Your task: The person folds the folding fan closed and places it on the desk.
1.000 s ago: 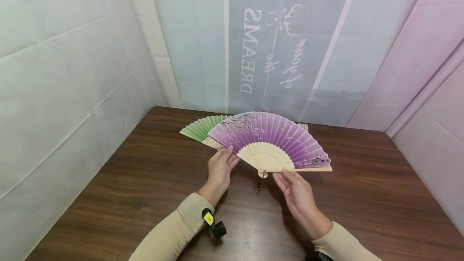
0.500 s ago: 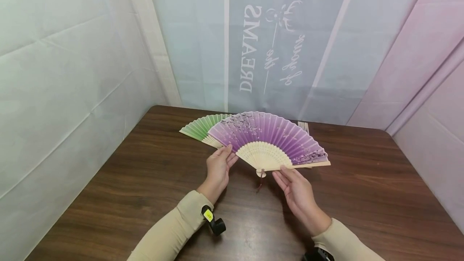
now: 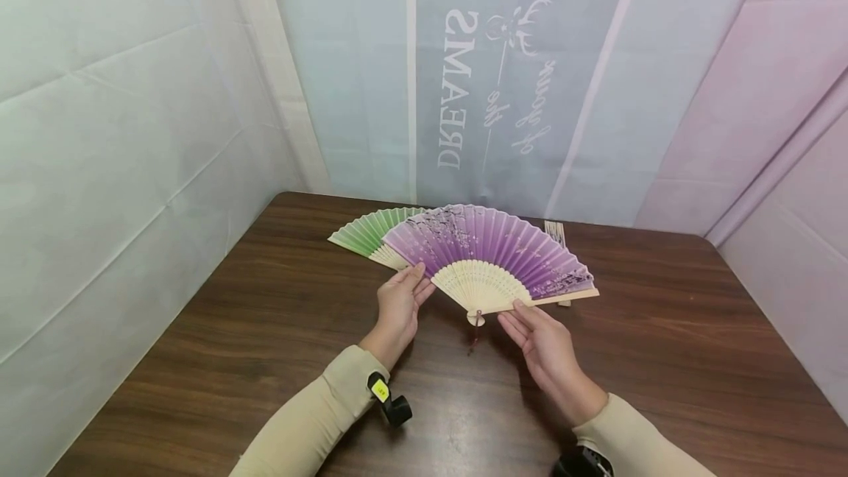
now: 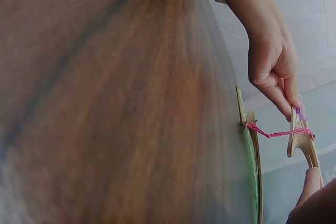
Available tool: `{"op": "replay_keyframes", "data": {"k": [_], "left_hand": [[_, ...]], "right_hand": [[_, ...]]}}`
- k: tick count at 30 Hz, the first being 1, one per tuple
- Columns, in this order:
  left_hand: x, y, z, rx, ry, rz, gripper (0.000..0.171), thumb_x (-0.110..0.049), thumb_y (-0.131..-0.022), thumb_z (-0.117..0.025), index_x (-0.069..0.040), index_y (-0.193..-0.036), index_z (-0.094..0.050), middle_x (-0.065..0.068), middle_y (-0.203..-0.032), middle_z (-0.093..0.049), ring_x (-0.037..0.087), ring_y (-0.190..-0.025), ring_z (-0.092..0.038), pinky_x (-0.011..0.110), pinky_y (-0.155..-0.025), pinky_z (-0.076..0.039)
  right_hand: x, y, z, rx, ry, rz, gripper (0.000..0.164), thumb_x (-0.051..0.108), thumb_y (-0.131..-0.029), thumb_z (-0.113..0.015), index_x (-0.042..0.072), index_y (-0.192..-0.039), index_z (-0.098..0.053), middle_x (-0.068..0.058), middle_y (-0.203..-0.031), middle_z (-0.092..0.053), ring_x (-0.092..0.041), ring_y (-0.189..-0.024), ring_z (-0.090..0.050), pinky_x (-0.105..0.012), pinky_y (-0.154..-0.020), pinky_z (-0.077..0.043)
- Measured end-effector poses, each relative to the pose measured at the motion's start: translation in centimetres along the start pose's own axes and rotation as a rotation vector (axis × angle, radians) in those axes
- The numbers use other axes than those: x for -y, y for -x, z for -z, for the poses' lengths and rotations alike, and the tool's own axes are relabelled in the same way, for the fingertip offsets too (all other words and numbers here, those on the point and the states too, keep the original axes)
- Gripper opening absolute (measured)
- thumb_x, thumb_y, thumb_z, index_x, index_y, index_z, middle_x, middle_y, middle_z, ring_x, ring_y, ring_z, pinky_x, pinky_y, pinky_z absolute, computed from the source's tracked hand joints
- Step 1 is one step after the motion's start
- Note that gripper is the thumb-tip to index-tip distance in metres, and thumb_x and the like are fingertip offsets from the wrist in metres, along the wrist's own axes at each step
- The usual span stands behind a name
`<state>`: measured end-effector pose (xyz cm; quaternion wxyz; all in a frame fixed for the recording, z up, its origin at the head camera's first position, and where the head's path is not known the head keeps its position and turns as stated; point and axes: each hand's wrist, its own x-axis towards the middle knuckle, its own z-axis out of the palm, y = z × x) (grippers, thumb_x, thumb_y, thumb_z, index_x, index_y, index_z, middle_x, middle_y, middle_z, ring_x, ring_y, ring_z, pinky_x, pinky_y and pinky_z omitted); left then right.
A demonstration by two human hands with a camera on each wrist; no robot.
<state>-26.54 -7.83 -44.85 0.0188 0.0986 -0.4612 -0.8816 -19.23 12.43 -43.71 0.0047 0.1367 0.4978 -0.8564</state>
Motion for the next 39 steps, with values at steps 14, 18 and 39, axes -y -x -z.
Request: {"op": "replay_keyframes", "data": {"k": [14,18,39], "left_hand": [[0.28,-0.28,0.13,0.020,-0.010,0.028,0.036,-0.005,-0.099,-0.059,0.015,-0.128,-0.055,-0.002,-0.083,-0.068,0.006,-0.075,-0.066,0.023,-0.076,-0.063],[0.29,-0.30,0.20,0.019,-0.013,0.032,0.035,-0.005,-0.099,-0.059,0.015,-0.127,-0.055,-0.003,-0.082,-0.068,0.006,-0.074,-0.065,0.022,-0.075,-0.063],[0.02,-0.36,0.50,0.045,-0.022,0.036,0.039,-0.002,-0.099,-0.056,0.018,-0.133,-0.048,-0.003,-0.091,-0.071,0.005,-0.074,-0.066,0.024,-0.079,-0.063]], "right_hand": [[0.28,-0.24,0.14,0.012,0.039,-0.028,0.012,0.002,-0.102,-0.049,0.005,-0.101,-0.061,0.000,-0.087,-0.075,-0.010,-0.092,-0.073,-0.029,-0.096,-0.059],[0.24,-0.26,0.09,0.011,0.035,-0.029,0.014,0.001,-0.102,-0.050,0.006,-0.096,-0.062,-0.003,-0.087,-0.075,-0.013,-0.093,-0.073,-0.029,-0.093,-0.060],[0.60,-0.49,-0.20,0.060,0.110,-0.031,0.009,0.002,-0.103,-0.048,0.003,-0.100,-0.057,0.000,-0.080,-0.073,-0.010,-0.083,-0.074,-0.030,-0.094,-0.059]]}}
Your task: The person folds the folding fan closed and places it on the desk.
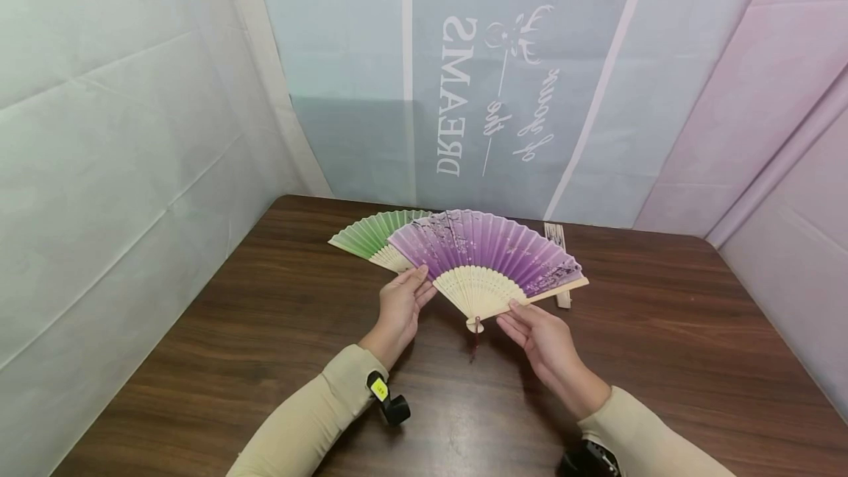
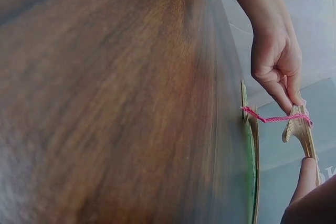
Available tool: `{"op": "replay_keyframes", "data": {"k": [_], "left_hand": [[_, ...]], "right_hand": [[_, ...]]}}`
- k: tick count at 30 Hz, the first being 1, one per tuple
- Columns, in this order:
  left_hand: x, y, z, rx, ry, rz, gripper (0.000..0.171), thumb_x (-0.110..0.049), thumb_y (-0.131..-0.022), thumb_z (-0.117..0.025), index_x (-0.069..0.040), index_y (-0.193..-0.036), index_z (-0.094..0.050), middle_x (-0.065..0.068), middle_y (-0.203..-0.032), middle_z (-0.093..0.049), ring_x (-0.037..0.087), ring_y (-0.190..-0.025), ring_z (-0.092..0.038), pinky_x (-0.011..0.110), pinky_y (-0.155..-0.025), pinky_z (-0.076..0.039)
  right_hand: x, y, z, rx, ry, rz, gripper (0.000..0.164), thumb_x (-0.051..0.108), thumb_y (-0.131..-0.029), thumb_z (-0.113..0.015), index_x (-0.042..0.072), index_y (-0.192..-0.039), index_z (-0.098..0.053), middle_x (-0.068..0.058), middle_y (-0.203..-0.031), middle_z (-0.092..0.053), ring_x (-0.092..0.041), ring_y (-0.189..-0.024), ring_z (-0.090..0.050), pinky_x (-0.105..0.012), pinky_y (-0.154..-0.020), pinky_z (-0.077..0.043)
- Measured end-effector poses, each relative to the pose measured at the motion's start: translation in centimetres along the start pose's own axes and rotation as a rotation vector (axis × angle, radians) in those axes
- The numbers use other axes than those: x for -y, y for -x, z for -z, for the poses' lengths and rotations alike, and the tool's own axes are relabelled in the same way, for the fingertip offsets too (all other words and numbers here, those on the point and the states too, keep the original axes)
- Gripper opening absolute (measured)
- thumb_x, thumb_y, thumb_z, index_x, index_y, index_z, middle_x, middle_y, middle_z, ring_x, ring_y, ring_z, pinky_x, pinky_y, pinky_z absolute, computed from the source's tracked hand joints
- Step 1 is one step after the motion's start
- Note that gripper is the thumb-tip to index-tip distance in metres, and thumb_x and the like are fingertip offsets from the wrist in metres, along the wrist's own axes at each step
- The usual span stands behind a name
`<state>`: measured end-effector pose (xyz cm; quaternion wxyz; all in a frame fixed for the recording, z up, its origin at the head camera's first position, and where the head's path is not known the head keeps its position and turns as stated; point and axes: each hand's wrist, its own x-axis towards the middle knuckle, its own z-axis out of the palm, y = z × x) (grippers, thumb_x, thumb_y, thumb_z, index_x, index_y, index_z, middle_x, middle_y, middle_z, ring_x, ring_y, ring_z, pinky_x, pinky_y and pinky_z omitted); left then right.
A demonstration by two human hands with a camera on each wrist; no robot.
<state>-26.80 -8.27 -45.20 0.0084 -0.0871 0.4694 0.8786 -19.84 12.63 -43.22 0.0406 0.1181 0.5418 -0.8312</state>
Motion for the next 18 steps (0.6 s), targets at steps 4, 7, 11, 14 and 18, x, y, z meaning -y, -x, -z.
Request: {"op": "replay_keyframes", "data": {"k": [4,7,11,14,18], "left_hand": [[0.09,-0.05,-0.02,0.007,-0.004,0.001,0.041,-0.002,-0.099,-0.056,0.018,-0.134,-0.047,-0.003,-0.093,-0.070,0.004,-0.073,-0.066,0.023,-0.079,-0.063],[0.11,-0.05,-0.13,0.012,-0.004,0.000,0.042,-0.001,-0.099,-0.056,0.018,-0.135,-0.045,-0.003,-0.092,-0.070,0.004,-0.073,-0.065,0.022,-0.078,-0.063],[0.02,-0.12,-0.34,0.018,0.000,0.004,0.040,-0.001,-0.099,-0.056,0.019,-0.132,-0.047,-0.005,-0.087,-0.069,0.003,-0.070,-0.064,0.021,-0.075,-0.063],[-0.05,-0.18,-0.40,0.019,-0.001,0.010,0.037,-0.002,-0.099,-0.056,0.018,-0.129,-0.050,-0.006,-0.082,-0.068,0.003,-0.068,-0.064,0.020,-0.074,-0.063],[0.02,-0.27,-0.34,0.025,-0.005,0.008,0.036,-0.002,-0.099,-0.057,0.018,-0.128,-0.050,-0.006,-0.081,-0.068,0.003,-0.068,-0.064,0.020,-0.074,-0.063]], "right_hand": [[0.15,-0.03,0.08,0.007,0.010,-0.003,0.008,0.002,-0.103,-0.049,0.000,-0.104,-0.056,0.000,-0.079,-0.073,-0.010,-0.083,-0.074,-0.030,-0.094,-0.059],[0.24,-0.05,0.11,0.009,0.012,-0.007,0.008,0.002,-0.103,-0.049,-0.001,-0.105,-0.055,0.000,-0.079,-0.073,-0.011,-0.083,-0.074,-0.029,-0.093,-0.060],[0.31,-0.11,0.21,0.012,0.016,-0.012,0.007,0.003,-0.102,-0.049,0.000,-0.105,-0.056,0.000,-0.079,-0.072,-0.011,-0.083,-0.074,-0.029,-0.092,-0.060],[0.29,-0.13,0.26,0.017,0.021,-0.013,0.008,0.003,-0.102,-0.050,0.001,-0.102,-0.057,0.000,-0.079,-0.072,-0.011,-0.083,-0.074,-0.029,-0.093,-0.060],[0.20,-0.13,0.29,0.024,0.023,-0.016,0.009,0.003,-0.102,-0.050,0.002,-0.100,-0.059,0.000,-0.080,-0.072,-0.011,-0.083,-0.074,-0.028,-0.091,-0.061]]}}
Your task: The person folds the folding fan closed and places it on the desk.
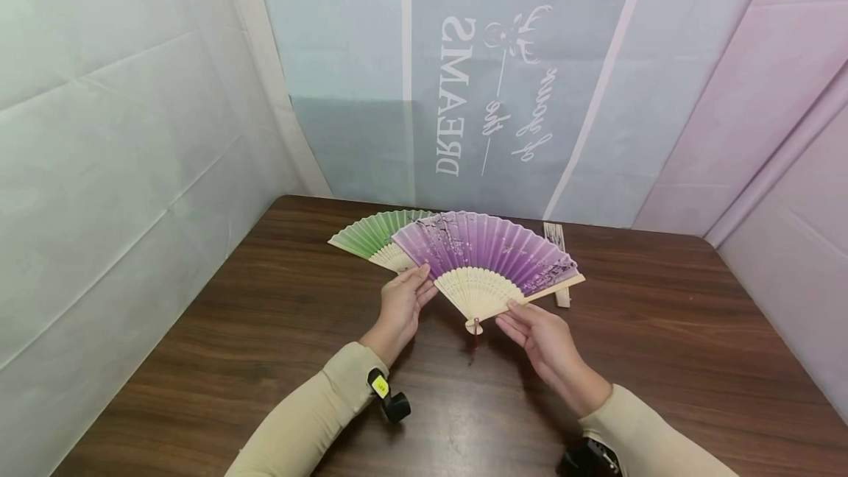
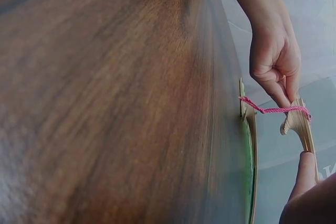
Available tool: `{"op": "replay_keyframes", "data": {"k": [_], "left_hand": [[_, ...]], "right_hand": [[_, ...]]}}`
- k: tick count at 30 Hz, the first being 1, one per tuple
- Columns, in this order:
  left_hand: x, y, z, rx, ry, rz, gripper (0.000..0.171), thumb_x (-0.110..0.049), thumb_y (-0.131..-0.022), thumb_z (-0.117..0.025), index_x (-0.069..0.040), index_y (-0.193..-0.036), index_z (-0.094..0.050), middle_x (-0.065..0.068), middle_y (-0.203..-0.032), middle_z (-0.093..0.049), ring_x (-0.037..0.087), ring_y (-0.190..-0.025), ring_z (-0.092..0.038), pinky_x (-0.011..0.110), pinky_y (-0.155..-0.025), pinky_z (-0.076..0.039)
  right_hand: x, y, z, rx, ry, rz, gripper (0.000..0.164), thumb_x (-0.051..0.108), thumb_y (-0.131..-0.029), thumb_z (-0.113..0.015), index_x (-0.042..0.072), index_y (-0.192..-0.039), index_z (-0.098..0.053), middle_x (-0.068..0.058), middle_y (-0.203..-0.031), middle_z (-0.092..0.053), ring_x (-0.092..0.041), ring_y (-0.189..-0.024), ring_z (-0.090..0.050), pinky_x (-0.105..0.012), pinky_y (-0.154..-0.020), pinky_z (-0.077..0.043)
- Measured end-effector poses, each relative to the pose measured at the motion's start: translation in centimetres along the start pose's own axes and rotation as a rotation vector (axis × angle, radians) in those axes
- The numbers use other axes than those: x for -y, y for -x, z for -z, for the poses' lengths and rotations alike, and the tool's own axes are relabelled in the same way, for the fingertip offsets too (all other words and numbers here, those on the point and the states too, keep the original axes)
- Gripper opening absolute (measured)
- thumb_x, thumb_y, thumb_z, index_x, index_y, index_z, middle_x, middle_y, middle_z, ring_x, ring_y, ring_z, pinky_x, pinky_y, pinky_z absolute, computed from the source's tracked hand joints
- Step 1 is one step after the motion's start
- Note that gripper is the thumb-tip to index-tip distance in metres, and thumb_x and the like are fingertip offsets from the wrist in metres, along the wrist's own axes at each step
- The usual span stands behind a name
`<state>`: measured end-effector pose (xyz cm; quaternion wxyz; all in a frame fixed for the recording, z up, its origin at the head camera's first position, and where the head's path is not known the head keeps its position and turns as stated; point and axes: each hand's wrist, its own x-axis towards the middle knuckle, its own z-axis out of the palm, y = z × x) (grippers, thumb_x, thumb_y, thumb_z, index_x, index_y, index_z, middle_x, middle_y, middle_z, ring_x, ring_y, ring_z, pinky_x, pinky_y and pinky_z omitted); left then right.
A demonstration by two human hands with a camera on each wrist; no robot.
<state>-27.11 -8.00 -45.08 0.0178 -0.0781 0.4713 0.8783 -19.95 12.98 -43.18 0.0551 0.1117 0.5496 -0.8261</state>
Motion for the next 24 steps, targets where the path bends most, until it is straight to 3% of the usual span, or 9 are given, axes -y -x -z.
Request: {"op": "replay_keyframes", "data": {"k": [9,24], "left_hand": [[-0.05,-0.11,0.18,0.000,-0.021,0.008,0.037,-0.003,-0.099,-0.058,0.018,-0.129,-0.051,-0.005,-0.087,-0.069,0.004,-0.071,-0.065,0.021,-0.075,-0.063],[-0.14,-0.18,0.24,0.017,-0.047,0.003,0.034,-0.002,-0.099,-0.057,0.017,-0.127,-0.053,-0.004,-0.091,-0.073,0.005,-0.075,-0.067,0.020,-0.074,-0.063]], "right_hand": [[-0.17,-0.15,-0.11,0.009,0.009,-0.001,0.013,0.003,-0.102,-0.050,-0.003,-0.113,-0.054,0.000,-0.083,-0.073,-0.010,-0.084,-0.073,-0.029,-0.092,-0.060],[-0.23,-0.30,-0.21,0.025,0.041,-0.009,0.014,0.002,-0.102,-0.049,-0.004,-0.114,-0.053,0.001,-0.083,-0.072,-0.009,-0.083,-0.073,-0.029,-0.092,-0.061]]}}
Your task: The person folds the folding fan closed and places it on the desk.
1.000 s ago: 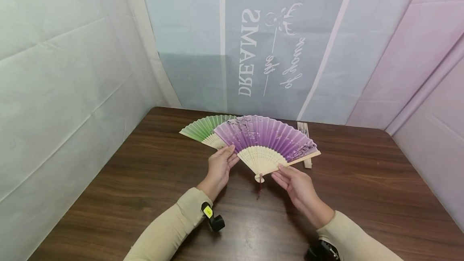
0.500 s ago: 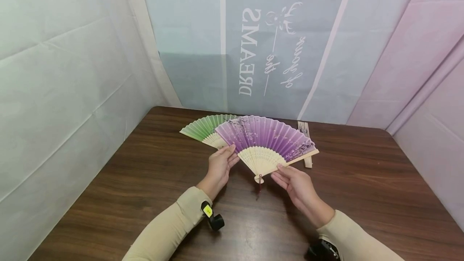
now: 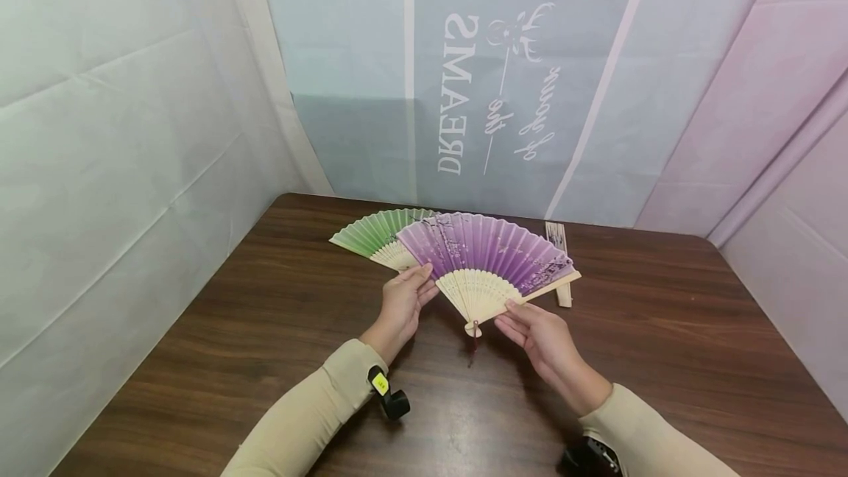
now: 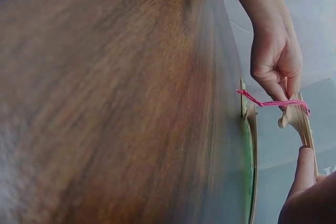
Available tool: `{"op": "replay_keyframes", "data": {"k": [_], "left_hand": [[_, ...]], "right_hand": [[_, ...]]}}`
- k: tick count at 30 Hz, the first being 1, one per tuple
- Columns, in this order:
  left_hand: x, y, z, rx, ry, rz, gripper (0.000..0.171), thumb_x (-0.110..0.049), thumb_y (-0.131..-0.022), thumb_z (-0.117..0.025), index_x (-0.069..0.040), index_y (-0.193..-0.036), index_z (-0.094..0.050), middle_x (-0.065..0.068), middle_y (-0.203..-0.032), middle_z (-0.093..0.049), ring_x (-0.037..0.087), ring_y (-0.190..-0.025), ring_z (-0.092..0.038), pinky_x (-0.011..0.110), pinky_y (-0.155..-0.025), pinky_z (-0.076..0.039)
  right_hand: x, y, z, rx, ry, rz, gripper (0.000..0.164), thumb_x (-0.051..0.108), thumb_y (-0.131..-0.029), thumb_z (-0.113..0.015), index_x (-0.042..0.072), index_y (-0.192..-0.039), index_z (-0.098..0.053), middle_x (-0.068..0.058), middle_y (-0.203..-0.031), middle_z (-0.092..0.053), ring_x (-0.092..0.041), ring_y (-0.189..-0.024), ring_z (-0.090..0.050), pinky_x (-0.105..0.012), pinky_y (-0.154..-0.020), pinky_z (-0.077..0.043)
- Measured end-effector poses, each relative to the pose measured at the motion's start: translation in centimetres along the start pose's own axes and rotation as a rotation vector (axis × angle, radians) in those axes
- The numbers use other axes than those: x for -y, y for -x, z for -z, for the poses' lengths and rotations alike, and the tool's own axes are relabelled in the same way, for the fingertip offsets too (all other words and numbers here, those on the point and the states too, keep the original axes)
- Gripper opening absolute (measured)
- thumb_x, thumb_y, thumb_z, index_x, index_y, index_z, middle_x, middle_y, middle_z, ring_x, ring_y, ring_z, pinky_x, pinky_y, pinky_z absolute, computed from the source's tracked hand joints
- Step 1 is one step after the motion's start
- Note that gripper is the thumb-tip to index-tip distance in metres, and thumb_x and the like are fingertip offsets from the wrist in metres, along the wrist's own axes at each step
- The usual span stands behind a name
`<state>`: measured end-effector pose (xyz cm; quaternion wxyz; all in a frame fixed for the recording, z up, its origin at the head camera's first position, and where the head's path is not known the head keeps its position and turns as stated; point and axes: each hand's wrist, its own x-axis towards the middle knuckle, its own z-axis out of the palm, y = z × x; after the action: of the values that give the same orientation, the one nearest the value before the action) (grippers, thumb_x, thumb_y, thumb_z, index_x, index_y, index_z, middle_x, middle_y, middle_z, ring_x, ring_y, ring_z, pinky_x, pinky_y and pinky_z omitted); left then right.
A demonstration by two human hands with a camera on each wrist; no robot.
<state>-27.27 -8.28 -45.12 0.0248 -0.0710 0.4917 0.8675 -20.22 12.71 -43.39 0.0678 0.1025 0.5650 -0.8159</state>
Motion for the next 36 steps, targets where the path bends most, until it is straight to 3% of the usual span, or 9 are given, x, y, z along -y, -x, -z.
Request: {"op": "replay_keyframes", "data": {"k": [13,27,36], "left_hand": [[0.14,-0.31,-0.08,0.027,-0.027,0.010,0.034,-0.004,-0.098,-0.059,0.017,-0.125,-0.055,-0.004,-0.082,-0.070,0.006,-0.074,-0.067,0.023,-0.075,-0.063],[0.21,-0.40,0.02,0.024,-0.028,0.025,0.026,-0.003,-0.098,-0.060,0.013,-0.117,-0.060,-0.004,-0.073,-0.067,0.004,-0.066,-0.065,0.020,-0.069,-0.063],[0.30,-0.54,0.18,0.033,-0.043,0.033,0.026,-0.004,-0.098,-0.059,0.013,-0.119,-0.060,-0.005,-0.072,-0.068,0.004,-0.065,-0.064,0.019,-0.067,-0.062]], "right_hand": [[0.03,-0.22,0.26,0.038,0.018,0.003,0.012,0.002,-0.102,-0.050,-0.002,-0.111,-0.057,0.001,-0.084,-0.074,-0.010,-0.084,-0.073,-0.029,-0.091,-0.061],[-0.08,-0.37,0.22,0.056,0.028,-0.013,0.013,0.003,-0.101,-0.053,0.007,-0.097,-0.064,0.001,-0.082,-0.074,-0.010,-0.080,-0.073,-0.026,-0.086,-0.062],[-0.25,-0.65,0.26,0.065,0.053,-0.016,0.010,0.003,-0.101,-0.052,0.005,-0.102,-0.062,0.002,-0.084,-0.075,-0.009,-0.082,-0.073,-0.026,-0.087,-0.062]]}}
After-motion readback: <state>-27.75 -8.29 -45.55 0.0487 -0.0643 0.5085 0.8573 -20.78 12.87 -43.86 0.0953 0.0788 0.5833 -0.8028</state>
